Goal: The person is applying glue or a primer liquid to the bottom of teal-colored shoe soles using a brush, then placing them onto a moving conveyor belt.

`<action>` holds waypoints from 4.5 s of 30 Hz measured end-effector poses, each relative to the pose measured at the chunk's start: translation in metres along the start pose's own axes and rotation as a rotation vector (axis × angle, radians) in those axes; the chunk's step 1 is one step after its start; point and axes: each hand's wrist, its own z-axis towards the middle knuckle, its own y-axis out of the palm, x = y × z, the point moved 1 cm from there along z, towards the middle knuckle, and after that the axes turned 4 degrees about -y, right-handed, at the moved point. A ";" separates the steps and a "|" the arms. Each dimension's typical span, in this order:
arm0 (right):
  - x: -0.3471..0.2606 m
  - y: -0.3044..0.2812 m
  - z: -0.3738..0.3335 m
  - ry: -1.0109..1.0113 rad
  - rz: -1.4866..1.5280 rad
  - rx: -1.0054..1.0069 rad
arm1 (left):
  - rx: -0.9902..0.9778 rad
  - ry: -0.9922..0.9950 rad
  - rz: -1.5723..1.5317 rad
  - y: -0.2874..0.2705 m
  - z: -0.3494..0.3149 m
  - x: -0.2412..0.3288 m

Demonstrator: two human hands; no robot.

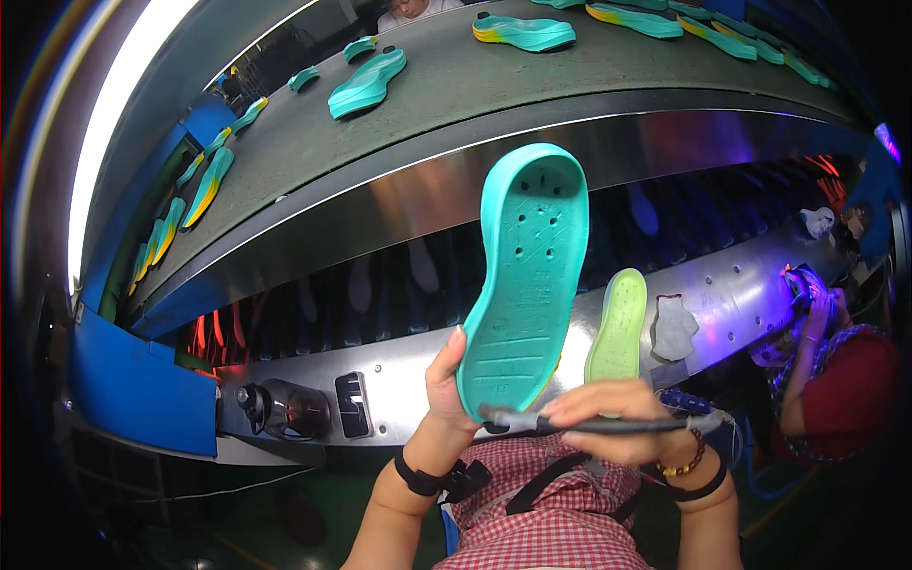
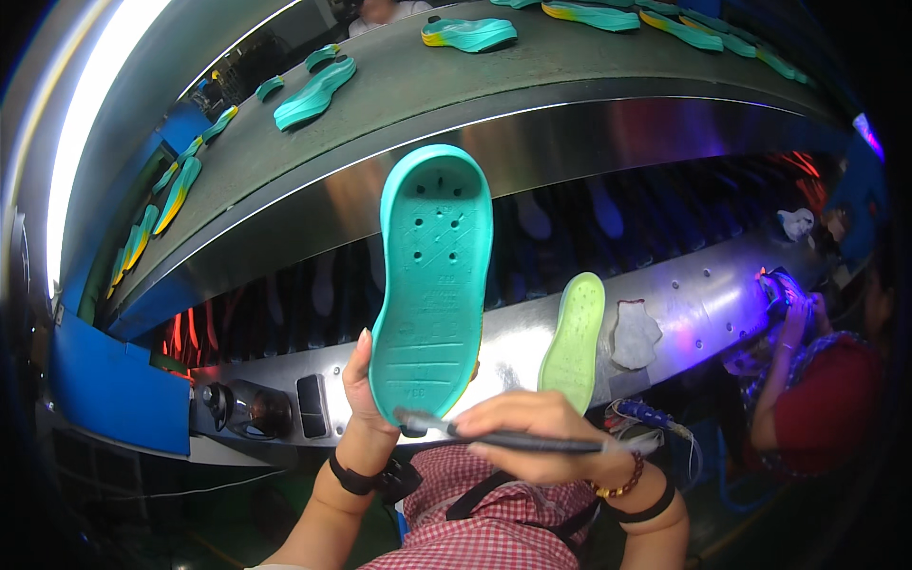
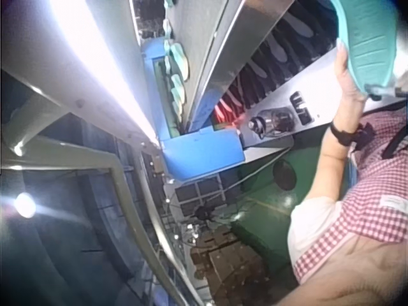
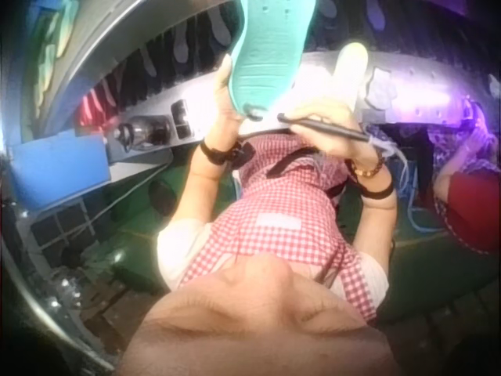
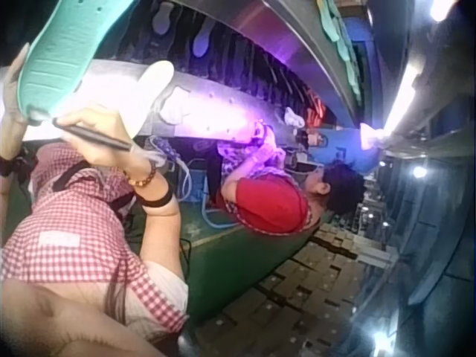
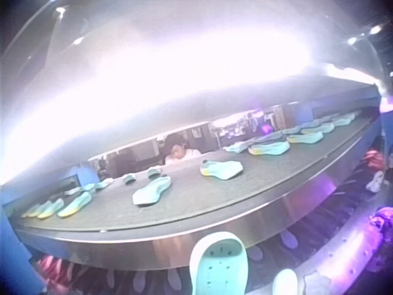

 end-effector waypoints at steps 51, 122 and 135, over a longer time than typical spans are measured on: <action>0.085 -0.038 -0.019 0.011 -0.483 0.656 | 0.171 -0.396 -0.006 -0.018 0.000 -0.040; 0.091 -0.010 0.004 0.270 -0.072 0.481 | 0.317 -0.100 -0.122 -0.042 0.022 -0.109; 0.033 -0.024 -0.017 0.235 0.078 0.187 | 0.089 -0.121 -0.157 -0.048 0.012 -0.071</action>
